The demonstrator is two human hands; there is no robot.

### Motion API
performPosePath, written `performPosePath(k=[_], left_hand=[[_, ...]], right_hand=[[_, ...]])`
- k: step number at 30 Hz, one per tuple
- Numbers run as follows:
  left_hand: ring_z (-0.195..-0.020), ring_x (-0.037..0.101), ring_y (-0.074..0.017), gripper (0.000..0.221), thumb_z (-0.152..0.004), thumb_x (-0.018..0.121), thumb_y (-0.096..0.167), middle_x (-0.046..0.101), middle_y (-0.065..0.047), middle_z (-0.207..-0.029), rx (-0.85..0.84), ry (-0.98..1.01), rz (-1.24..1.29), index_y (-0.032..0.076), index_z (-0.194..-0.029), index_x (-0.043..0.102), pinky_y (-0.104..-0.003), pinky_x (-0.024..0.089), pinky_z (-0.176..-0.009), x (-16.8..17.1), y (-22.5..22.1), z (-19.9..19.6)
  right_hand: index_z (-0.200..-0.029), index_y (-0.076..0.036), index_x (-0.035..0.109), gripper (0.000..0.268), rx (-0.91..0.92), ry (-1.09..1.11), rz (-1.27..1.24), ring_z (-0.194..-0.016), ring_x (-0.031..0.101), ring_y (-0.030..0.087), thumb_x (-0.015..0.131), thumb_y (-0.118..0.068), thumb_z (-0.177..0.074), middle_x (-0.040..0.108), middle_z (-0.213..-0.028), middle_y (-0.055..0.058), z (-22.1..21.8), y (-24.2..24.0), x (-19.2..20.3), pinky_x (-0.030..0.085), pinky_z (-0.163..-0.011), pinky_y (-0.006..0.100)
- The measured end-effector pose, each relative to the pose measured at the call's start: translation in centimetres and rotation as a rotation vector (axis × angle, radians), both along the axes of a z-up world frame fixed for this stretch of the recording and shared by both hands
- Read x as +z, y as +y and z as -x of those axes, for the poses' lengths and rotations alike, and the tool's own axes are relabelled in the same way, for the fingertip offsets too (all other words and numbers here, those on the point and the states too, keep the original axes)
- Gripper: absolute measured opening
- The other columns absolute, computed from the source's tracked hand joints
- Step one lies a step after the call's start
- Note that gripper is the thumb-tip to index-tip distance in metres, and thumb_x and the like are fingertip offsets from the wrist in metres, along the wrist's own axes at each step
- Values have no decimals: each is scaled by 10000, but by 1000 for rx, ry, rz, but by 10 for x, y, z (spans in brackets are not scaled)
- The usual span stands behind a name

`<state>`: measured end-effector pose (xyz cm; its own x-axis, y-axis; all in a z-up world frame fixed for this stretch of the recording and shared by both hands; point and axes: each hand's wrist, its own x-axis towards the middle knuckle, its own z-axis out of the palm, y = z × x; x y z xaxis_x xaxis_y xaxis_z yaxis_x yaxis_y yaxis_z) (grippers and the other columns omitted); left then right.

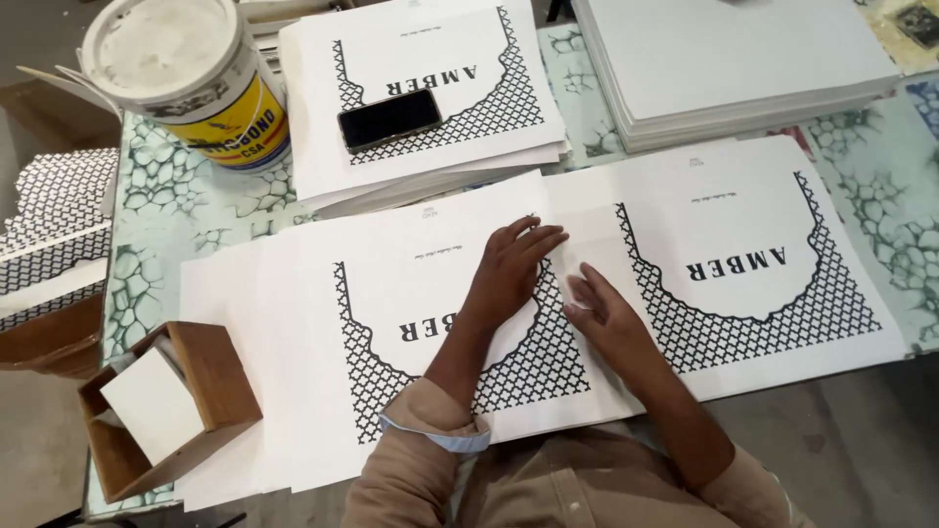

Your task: The person aligns and folds printed paper sheets on a table by hand, handling them one at a time and moving them into stacks.

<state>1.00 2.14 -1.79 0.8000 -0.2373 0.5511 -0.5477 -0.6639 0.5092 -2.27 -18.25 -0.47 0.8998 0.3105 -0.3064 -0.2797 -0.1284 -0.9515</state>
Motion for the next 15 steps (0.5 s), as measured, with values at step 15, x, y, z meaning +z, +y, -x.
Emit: performPosePath(k=[15], left_hand=[[-1107, 644, -273, 202, -805, 654, -25, 712, -25, -1095, -20, -147, 40, 106, -945, 720, -429, 480, -1034, -15, -2, 0]], right_hand=[[-1461, -90, 591, 560, 5, -223, 110, -1040, 619, 85, 714, -44, -916, 640, -1313, 80, 18, -1, -9, 529, -899, 229]])
